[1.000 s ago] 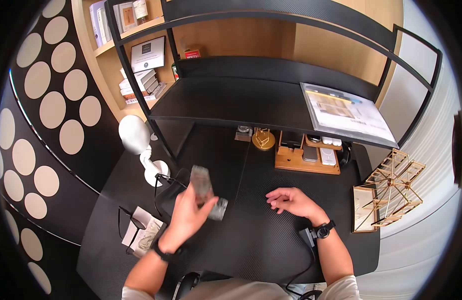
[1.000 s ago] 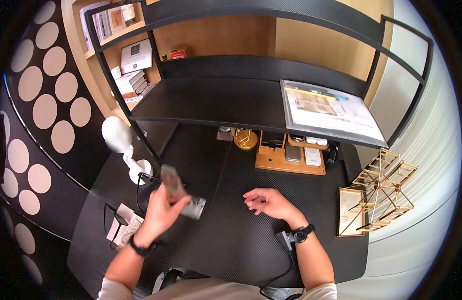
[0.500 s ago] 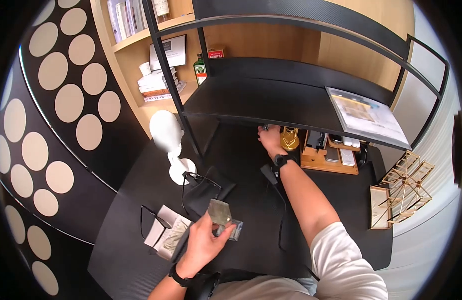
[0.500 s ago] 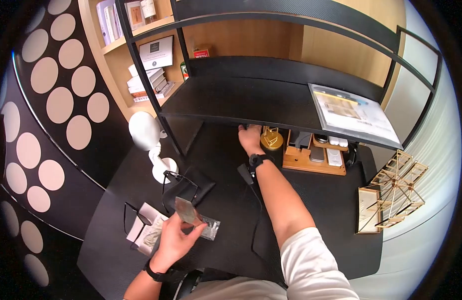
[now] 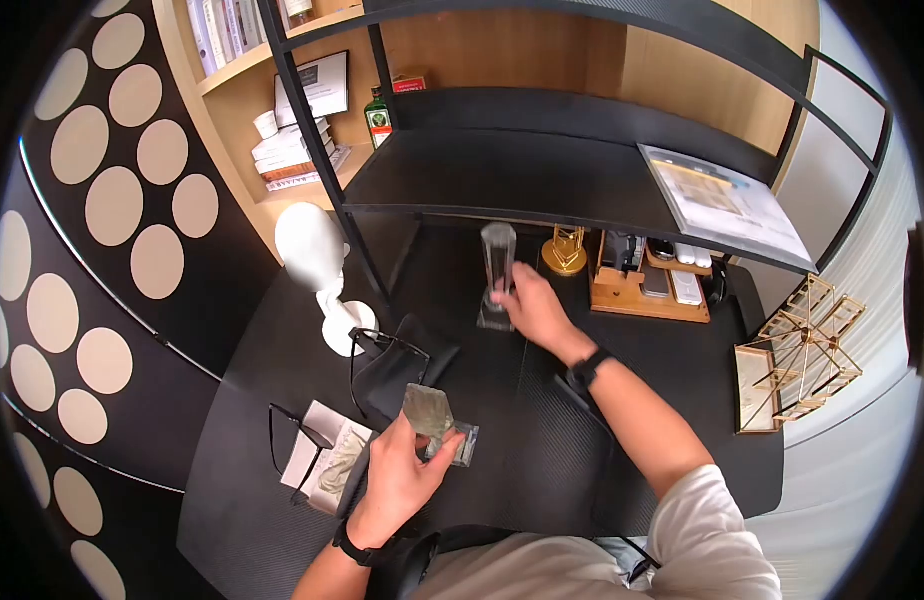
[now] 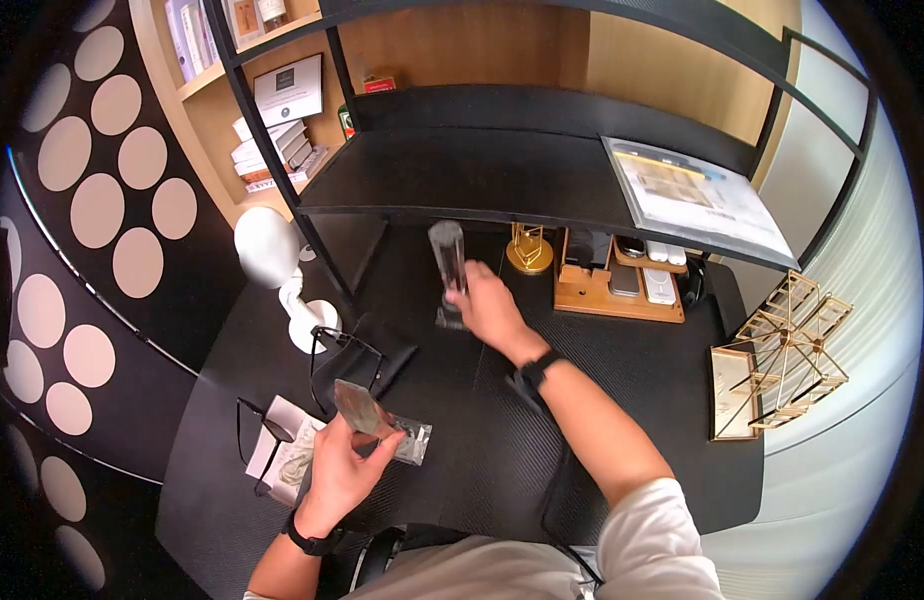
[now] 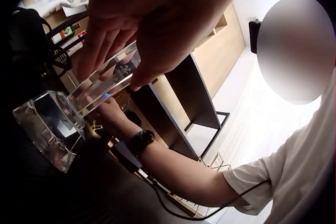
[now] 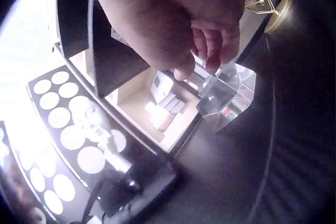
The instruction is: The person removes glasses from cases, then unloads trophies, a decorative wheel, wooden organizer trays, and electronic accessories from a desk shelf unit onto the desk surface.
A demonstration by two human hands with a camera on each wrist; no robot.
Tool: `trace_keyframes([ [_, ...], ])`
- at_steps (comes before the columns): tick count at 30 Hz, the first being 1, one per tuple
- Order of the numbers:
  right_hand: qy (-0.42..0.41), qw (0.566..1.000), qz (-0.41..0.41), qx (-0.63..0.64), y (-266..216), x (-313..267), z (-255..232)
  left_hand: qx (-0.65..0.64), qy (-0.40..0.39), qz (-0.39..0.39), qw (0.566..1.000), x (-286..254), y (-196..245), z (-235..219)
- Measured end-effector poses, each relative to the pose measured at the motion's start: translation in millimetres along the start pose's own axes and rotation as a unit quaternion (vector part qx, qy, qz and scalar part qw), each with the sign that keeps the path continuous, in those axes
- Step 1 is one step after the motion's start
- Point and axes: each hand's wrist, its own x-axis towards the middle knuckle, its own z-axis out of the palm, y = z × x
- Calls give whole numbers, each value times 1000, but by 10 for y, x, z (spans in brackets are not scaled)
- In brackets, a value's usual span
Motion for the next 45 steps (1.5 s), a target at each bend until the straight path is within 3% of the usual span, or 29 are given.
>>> trace_keyframes([
  [3,-68,998,1,-15,-382,-442,-176,20,-15,-7,1000,-12,-10,-14],
  [5,-79,995,-52,-5,-579,-643,-190,22,-29,-1,999,-9,27,-15],
  [9,-108,990,-83,-30,-863,-850,-119,7,-27,6,1000,-40,54,44],
  [11,-96,991,-88,-26,-921,-912,-58,-22,3,4,1000,-55,26,72],
  [17,-96,988,-112,-42,-949,-1003,-25,-22,-10,-7,1000,-62,20,67],
  [19,-133,986,-90,-40,-891,-994,-50,-23,-3,-2,1000,-66,17,77],
  [21,-129,978,-134,97,-758,-938,-130,-22,-2,-5,1000,-72,-8,84],
  [22,-107,985,-85,107,-706,-888,-239,-23,2,-12,1000,-79,-15,86],
  [24,84,987,-113,76,-464,-681,-410,-27,8,-20,999,-70,52,99],
  [25,134,988,-48,61,-260,-585,-462,-31,13,-27,999,-85,75,95],
  [27,197,979,54,8,113,-381,-596,-25,14,-22,999,-84,36,92],
  [28,210,976,54,-29,385,-281,-602,-20,11,-15,1000,-78,13,95],
  [30,189,977,43,-88,694,-129,-594,-16,11,-9,1000,-73,-32,95],
  [32,185,973,22,-134,690,-40,-647,-11,10,-3,1000,-77,-32,89],
  [33,137,982,38,-125,685,6,-674,-12,13,-7,1000,-79,-13,95],
  [34,88,988,54,-116,635,37,-697,-12,17,-12,1000,-80,0,98],
  [43,12,994,-66,-81,-231,-450,-307,-30,12,-11,999,-90,-16,114],
  [45,-13,989,-71,-129,-465,-586,-229,-27,12,-12,999,-95,-3,117],
])
